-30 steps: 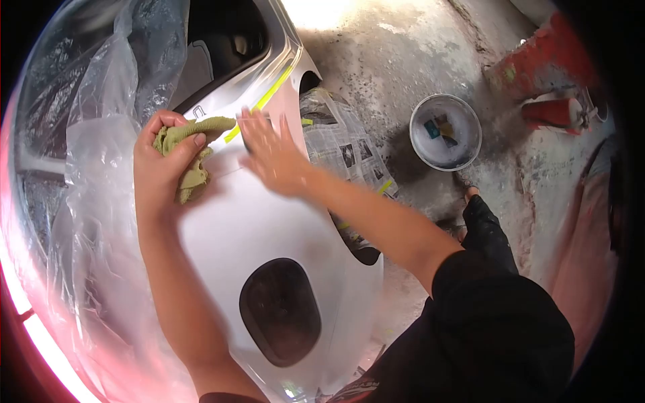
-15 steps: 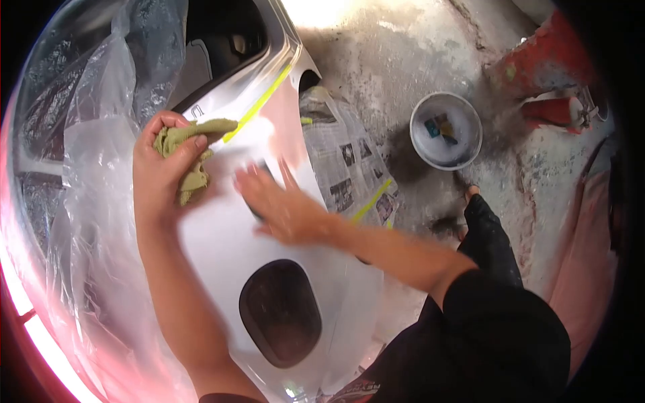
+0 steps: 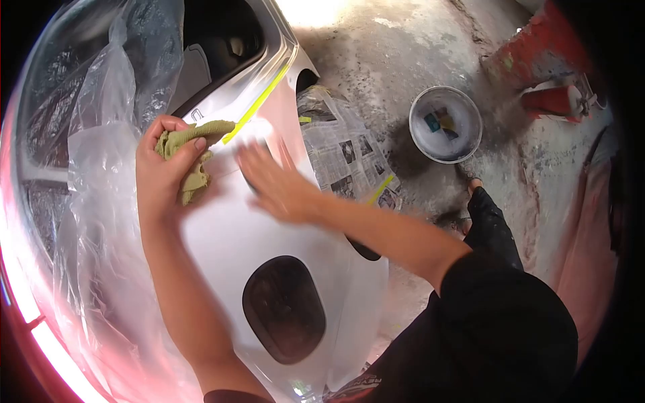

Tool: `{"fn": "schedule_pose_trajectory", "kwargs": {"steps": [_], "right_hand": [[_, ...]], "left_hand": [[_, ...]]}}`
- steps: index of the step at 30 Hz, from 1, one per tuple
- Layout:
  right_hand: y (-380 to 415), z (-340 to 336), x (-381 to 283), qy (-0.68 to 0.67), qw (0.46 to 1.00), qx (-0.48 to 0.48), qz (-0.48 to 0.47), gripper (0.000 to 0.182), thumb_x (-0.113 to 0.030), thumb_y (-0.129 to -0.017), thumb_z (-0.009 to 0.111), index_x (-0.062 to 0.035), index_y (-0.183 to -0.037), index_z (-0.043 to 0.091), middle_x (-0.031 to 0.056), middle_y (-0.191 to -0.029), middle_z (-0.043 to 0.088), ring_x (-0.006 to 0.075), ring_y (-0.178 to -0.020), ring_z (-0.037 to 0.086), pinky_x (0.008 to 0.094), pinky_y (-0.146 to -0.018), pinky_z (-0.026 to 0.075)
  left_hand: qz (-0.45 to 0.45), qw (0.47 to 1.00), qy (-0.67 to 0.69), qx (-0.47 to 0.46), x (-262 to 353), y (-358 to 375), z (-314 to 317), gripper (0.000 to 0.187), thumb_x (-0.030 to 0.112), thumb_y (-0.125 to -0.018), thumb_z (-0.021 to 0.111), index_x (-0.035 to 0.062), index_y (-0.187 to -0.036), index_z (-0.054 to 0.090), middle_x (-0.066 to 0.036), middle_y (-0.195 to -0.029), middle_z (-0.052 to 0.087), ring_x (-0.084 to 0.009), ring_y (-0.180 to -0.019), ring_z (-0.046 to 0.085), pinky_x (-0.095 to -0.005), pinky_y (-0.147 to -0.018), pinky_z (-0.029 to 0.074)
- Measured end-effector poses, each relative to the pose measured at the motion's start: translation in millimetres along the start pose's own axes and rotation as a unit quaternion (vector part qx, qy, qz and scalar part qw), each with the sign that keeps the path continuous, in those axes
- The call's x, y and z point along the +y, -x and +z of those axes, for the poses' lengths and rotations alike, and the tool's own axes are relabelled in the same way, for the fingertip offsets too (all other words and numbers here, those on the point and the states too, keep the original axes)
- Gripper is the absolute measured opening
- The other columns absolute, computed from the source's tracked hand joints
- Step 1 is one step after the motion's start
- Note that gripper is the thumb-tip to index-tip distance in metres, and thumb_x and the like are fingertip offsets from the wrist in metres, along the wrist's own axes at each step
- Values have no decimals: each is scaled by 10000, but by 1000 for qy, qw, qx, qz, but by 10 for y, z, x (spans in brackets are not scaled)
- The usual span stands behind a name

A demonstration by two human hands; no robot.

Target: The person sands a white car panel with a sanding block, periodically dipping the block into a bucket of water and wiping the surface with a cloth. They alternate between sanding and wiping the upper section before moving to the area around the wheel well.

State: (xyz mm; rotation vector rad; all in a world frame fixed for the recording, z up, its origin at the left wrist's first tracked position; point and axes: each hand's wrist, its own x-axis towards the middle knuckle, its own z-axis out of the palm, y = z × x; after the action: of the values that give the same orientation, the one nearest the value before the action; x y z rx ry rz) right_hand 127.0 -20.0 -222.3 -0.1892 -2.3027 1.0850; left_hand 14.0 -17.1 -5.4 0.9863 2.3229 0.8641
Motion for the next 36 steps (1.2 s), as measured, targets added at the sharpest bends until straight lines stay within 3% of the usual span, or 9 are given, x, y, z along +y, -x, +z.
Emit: {"fn": "schedule_pose_trajectory", "kwargs": {"steps": [5, 9, 13, 16, 19, 23, 29, 33, 36], "right_hand": [[542, -96, -53, -40, 992, -123, -7, 867, -471, -970, 506, 14, -1584, 131, 200, -1668, 89, 389, -1541, 92, 657, -1186, 98], [147, 5, 154, 5, 999, 6, 38, 835, -515, -990, 468, -11, -1582, 163, 165, -1666, 137, 368, -1529, 159, 667, -1179, 119], [1060, -156, -269, -89, 981, -174, -5, 843, -532, -980, 471, -1, -1573, 195, 181, -1653, 175, 380, -1520, 180, 670, -1174, 134], [440, -18, 118, 1, 1000, -13, -12, 861, -518, -964, 514, 3, -1571, 198, 178, -1651, 181, 376, -1519, 184, 666, -1174, 150], [453, -44, 65, 3, 1000, -18, 10, 877, -483, -963, 524, 27, -1573, 153, 213, -1656, 134, 406, -1527, 141, 664, -1180, 113], [1054, -118, -176, -116, 978, -174, 4, 872, -485, -958, 536, -10, -1582, 157, 181, -1666, 126, 399, -1534, 122, 681, -1173, 100], [426, 4, 94, -100, 989, 77, 78, 766, -349, -932, 628, -145, -1584, 280, 214, -1637, 177, 411, -1525, 149, 678, -1168, 124], [1638, 170, -410, -248, 965, -40, 71, 773, -339, -959, 578, -62, -1586, 218, 256, -1637, 145, 422, -1532, 112, 638, -1191, 115], [1014, 123, -121, -224, 971, 37, 81, 734, -360, -1033, 452, 67, -1558, 169, 245, -1645, 149, 414, -1533, 99, 558, -1219, 67]], "left_hand": [[-10, 1000, 24, 0, -7, 44, 63, 224, 34, -799, 740, 52, -944, 570, -15, -830, 596, -79, -708, 573, -220, -611, 459], [-15, 1000, 5, -1, 16, 5, 59, 211, 24, -806, 729, 55, -943, 572, -15, -824, 594, -79, -718, 578, -216, -620, 458], [-10, 1000, 5, -1, -22, 18, 44, 210, 23, -815, 732, 54, -948, 572, -15, -832, 592, -79, -718, 577, -213, -618, 457], [-12, 1000, 8, -1, -18, 11, 59, 203, 28, -814, 732, 55, -935, 572, -17, -846, 593, -78, -718, 575, -211, -617, 456], [-7, 1000, -15, -5, -4, 4, 39, 206, 17, -816, 730, 56, -940, 570, -14, -842, 590, -77, -716, 573, -212, -618, 458], [2, 1000, -6, 2, -79, -15, 34, 204, 18, -817, 729, 55, -942, 572, -7, -838, 582, -74, -709, 564, -214, -618, 457], [-8, 1000, -3, -9, -55, -8, 6, 209, 9, -815, 727, 60, -946, 572, -2, -873, 575, -68, -755, 552, -226, -668, 461], [0, 1000, 16, -9, -91, -29, -16, 216, 10, -816, 727, 62, -956, 571, -3, -885, 574, -69, -777, 551, -217, -685, 458], [-22, 999, 24, -13, -52, 10, 21, 213, 9, -822, 721, 62, -962, 570, -1, -882, 572, -68, -776, 551, -212, -685, 455]]}}
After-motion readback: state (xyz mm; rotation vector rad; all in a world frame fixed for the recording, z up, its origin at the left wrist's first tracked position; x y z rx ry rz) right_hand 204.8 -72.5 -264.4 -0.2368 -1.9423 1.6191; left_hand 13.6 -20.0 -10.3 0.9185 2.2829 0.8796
